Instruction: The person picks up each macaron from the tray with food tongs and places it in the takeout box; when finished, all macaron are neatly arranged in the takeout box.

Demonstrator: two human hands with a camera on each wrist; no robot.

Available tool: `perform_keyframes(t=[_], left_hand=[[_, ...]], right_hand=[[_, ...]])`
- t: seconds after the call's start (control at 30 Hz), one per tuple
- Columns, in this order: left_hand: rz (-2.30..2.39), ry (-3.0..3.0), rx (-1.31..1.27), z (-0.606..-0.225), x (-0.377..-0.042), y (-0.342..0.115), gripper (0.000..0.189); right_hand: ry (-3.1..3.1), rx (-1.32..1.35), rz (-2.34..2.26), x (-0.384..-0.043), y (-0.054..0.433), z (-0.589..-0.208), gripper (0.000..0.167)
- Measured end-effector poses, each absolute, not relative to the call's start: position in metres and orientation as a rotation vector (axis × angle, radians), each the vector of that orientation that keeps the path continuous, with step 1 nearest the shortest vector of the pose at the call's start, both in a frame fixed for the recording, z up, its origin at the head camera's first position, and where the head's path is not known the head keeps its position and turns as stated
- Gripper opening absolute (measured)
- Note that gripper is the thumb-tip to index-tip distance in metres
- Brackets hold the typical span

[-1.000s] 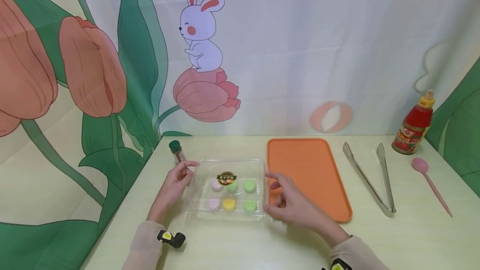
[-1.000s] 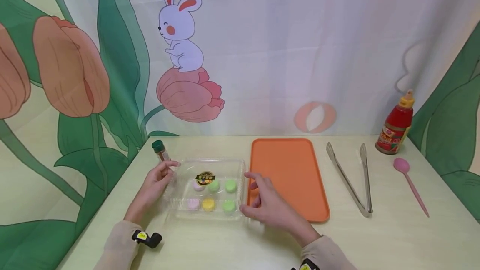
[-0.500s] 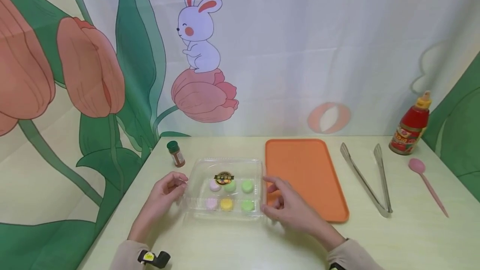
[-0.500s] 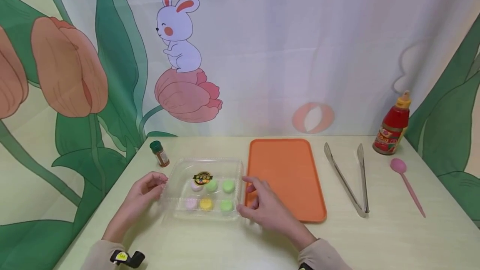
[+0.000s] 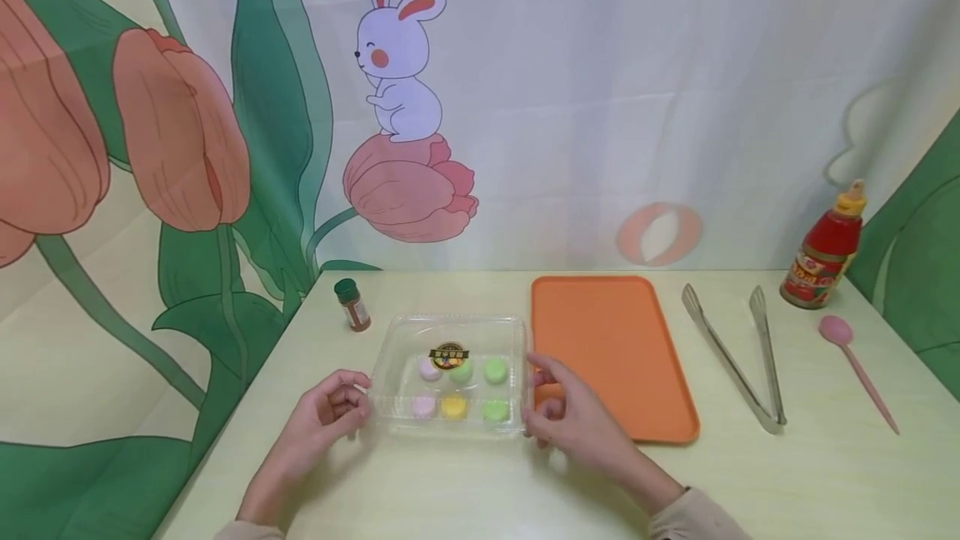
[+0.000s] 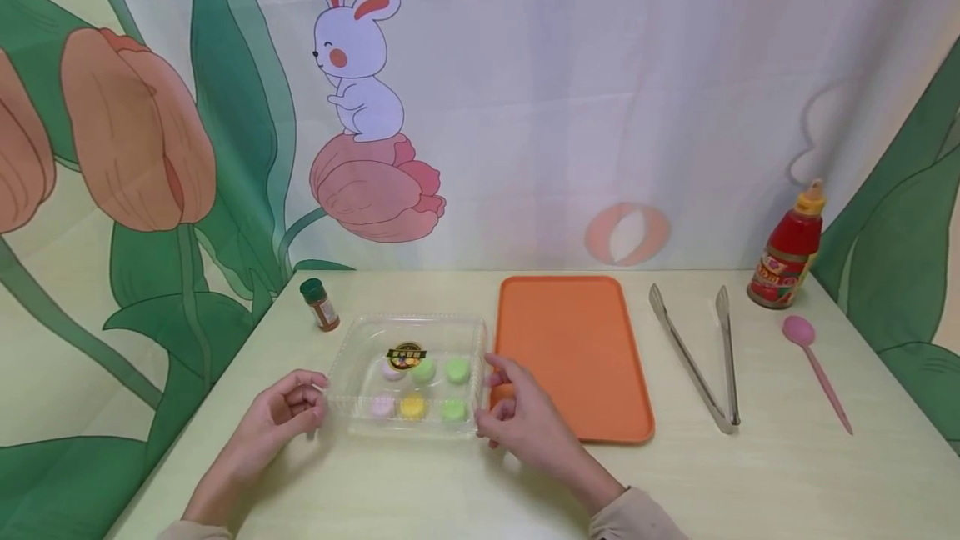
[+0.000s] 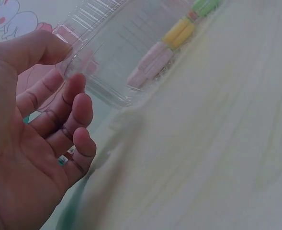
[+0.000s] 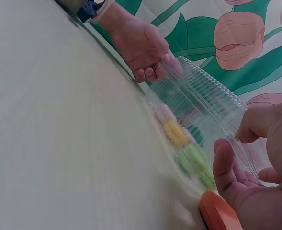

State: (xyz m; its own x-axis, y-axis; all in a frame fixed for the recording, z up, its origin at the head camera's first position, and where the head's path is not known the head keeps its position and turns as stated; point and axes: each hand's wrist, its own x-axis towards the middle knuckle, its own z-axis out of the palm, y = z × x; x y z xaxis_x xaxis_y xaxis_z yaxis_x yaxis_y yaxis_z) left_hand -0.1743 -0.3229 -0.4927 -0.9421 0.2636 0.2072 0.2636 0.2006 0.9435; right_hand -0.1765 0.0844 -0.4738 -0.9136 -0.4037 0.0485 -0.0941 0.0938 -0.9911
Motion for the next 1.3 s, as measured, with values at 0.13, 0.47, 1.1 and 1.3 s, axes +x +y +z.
perform_keyframes(t=[0.13,0.47,1.1,1.3], left_hand=[[-1.965,-2.411,-0.501,-0.495,-0.174,-0.321,0.039],[-1.982,-2.448,-0.353,-0.492,-0.171,-0.316,0.041],[-1.927,-2.483,-0.317,-0.492,-0.17,-0.316,0.043],[-1.911,-2.508,-0.29,-0.489,-0.17,-0.314,0.042]], right_hand=[[2.085,-0.46,-1.946,-0.173,0.08,-0.476,0.084],[2.088,-0.414,-1.969,-0.166,0.072,-0.478,0.091],[2.072,-0.415,-1.966,-0.167,0.073,-0.477,0.093],[2.099,-0.416,-1.935,-0.17,0.076,-0.473,0.087]])
